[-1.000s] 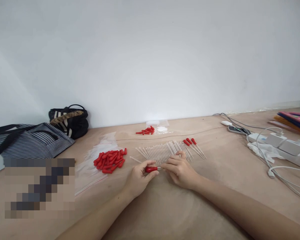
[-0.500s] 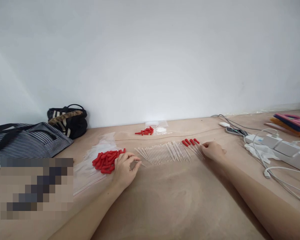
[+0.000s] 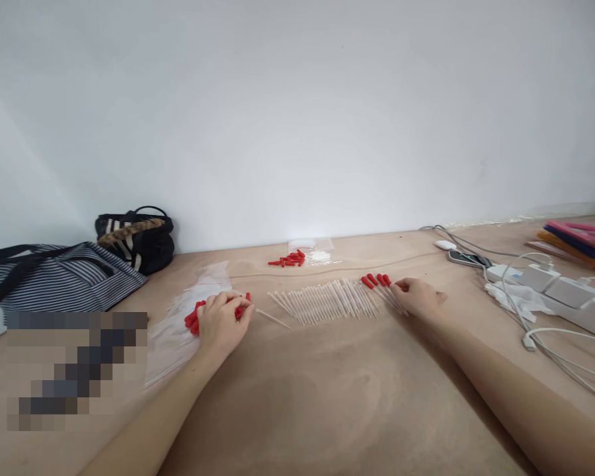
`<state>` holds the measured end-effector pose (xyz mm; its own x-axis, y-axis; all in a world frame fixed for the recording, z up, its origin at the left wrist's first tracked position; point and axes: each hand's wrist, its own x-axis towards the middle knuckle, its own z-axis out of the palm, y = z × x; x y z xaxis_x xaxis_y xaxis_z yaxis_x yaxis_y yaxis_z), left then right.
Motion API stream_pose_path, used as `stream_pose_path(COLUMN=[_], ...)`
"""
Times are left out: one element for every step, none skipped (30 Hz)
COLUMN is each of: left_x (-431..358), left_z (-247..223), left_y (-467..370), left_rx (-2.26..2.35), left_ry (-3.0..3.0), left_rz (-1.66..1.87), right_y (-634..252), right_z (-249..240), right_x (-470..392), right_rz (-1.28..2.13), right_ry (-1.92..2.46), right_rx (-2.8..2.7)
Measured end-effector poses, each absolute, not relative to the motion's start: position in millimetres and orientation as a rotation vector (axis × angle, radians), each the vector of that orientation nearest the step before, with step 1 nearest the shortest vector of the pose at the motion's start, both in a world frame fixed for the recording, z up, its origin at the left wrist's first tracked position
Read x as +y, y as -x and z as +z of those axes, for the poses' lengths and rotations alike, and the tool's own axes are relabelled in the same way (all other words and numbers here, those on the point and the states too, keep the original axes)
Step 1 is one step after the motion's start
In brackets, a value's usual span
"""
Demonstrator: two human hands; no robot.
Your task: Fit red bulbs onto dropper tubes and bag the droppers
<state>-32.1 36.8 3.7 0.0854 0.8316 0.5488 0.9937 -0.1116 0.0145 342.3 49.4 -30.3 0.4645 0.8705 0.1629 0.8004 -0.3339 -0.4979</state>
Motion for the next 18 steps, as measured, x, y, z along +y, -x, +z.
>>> stream_pose_path(left_x=[37.9, 39.0, 40.1, 41.0, 41.8, 42.3, 42.5, 42.3, 41.7, 40.7, 39.3, 37.6, 35.6, 33.5, 31.3, 29.2, 27.2, 25.6], left_z=[6.6, 9.3, 11.6, 13.5, 14.8, 15.5, 15.7, 15.4, 14.8, 14.2, 13.6, 13.2, 13.0, 13.1, 13.2, 13.4, 13.5, 13.4], left_y=[35.3, 38.3, 41.0, 43.2, 44.8, 45.8, 46.0, 45.7, 44.8, 43.7, 42.3, 40.9, 39.6, 38.3, 37.2, 36.0, 34.7, 33.4], left_rx=[-1.829, -1.853, -1.874, -1.894, -1.913, -1.927, -1.934, -1.93, -1.914, -1.887, -1.853, -1.814, -1.778, -1.748, -1.724, -1.71, -1.705, -1.704], left_ry=[1.982, 1.957, 1.937, 1.919, 1.904, 1.895, 1.895, 1.907, 1.932, 1.965, 2.001, 2.034, 2.056, 2.063, 2.058, 2.045, 2.028, 2.012], left_rz=[-0.582, -0.554, -0.53, -0.512, -0.499, -0.49, -0.482, -0.473, -0.461, -0.444, -0.422, -0.395, -0.363, -0.324, -0.278, -0.227, -0.178, -0.133], right_y=[-335.9, -327.2, -316.0, -302.5, -287.3, -270.8, -253.5, -236.1, -219.1, -202.9, -187.8, -174.2, -162.2, -151.8, -143.1, -135.8, -129.8, -125.0], right_z=[-29.8, -29.3, -28.8, -28.3, -27.8, -27.4, -27.0, -26.5, -25.8, -24.8, -23.7, -22.3, -20.7, -19.1, -17.6, -16.3, -15.3, -14.7], right_x=[47.4, 44.6, 40.9, 36.5, 31.7, 26.9, 22.5, 18.9, 16.6, 15.7, 16.2, 18.1, 21.2, 25.0, 29.3, 33.7, 37.9, 41.7], right_rz=[0.123, 0.062, 0.004, -0.038, -0.067, -0.08, -0.077, -0.057, -0.034, -0.019, -0.012, -0.004, -0.002, -0.004, -0.002, 0.003, 0.012, 0.024], right_ry=[2.134, 2.052, 1.953, 1.851, 1.759, 1.668, 1.589, 1.519, 1.472, 1.443, 1.435, 1.444, 1.46, 1.487, 1.512, 1.536, 1.553, 1.565], right_rx=[-1.406, -1.436, -1.485, -1.551, -1.63, -1.74, -1.856, -1.963, -2.041, -2.106, -2.153, -2.188, -2.209, -2.206, -2.202, -2.191, -2.18, -2.173])
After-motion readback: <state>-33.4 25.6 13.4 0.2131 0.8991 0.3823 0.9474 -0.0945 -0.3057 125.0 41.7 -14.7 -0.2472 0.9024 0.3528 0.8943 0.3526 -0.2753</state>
